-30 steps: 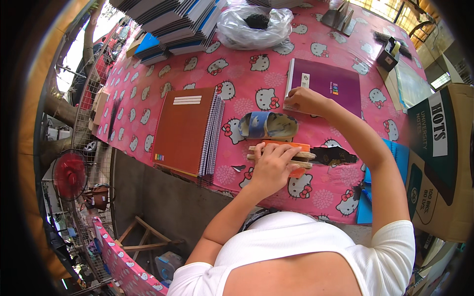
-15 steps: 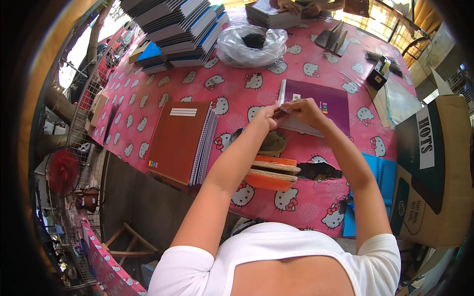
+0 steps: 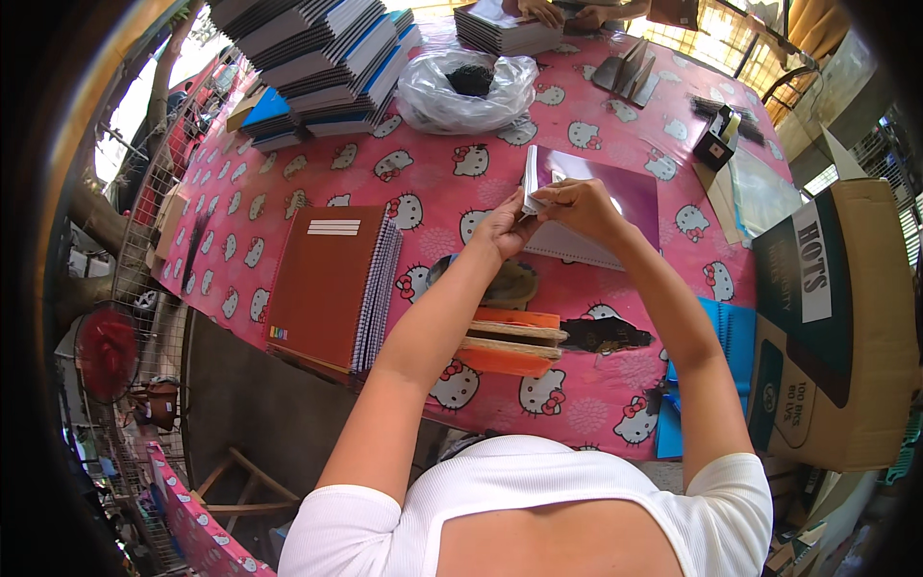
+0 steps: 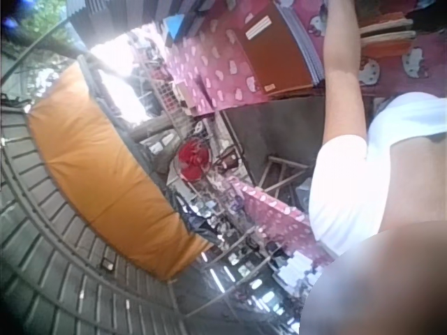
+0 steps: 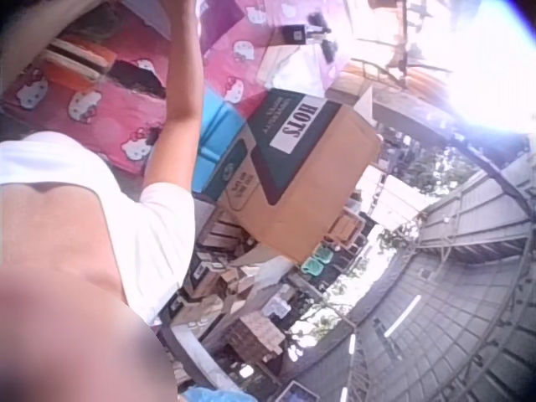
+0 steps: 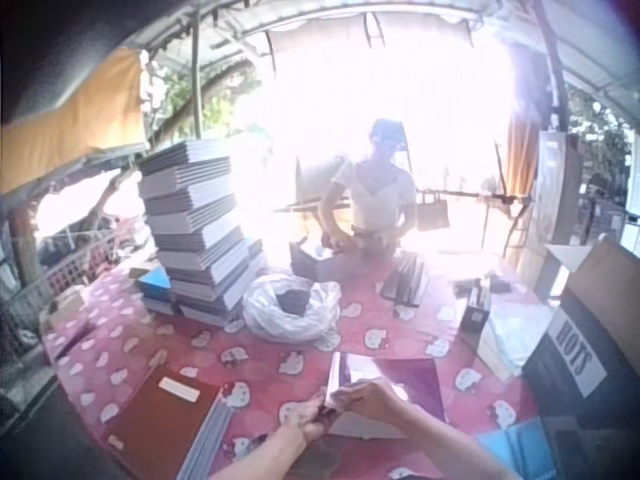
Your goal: The person prepares notebooks by aligning them, using pliers to trim or adjust the spiral binding, and stacking them.
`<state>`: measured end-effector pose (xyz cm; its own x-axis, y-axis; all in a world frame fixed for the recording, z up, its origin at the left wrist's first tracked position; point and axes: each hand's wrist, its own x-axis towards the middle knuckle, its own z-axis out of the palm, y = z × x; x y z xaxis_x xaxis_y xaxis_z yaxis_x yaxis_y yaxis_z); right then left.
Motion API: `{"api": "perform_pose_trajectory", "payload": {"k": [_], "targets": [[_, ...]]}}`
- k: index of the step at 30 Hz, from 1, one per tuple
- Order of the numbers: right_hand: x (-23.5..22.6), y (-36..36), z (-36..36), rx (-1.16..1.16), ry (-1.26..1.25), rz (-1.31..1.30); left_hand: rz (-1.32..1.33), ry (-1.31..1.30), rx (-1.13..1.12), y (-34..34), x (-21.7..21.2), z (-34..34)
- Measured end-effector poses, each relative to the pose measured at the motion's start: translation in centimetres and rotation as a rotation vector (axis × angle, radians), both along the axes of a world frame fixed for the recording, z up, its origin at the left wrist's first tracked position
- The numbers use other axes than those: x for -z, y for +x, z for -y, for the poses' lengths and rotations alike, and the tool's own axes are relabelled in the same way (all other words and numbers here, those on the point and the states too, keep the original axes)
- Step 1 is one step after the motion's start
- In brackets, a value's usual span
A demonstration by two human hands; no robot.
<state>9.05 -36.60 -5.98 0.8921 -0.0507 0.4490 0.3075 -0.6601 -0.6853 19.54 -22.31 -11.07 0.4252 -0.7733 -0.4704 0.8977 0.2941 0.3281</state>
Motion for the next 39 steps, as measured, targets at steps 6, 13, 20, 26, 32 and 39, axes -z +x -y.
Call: {"api": "perform_pose_trajectory", "payload": {"k": [6,13,20,26,32,39], "targets": [[-0.2,0.0,0.1,0.053,0.017,-0.084,0.053,0.005,-0.012,-0.6,-1.2,-0.2],[0.1,0.6,0.8,0.027,0.008,-0.078,0.084,0.040,-0.018,-0.7,-1.8,-0.5],[1.0,1.0,1.5,0.000,0.020,-0.122,0.235,-0.001,0.069,-0.6,-1.6,-0.9],[-1.0,1.2,0.5,-0.117,-0.189,-0.135,0.223,-0.047,0.057,-0.4,-1.2,-1.2],[-2.9,1.2,0.4,-0.119,-0.393,-0.176,0.208,-0.127,0.072,-0.7,-1.5,-0.7],[-4.1,0.7,0.1,-0.117,-0.387,-0.171,0.234,-0.124,0.036,-1.0,-2.1,-0.4]]}}
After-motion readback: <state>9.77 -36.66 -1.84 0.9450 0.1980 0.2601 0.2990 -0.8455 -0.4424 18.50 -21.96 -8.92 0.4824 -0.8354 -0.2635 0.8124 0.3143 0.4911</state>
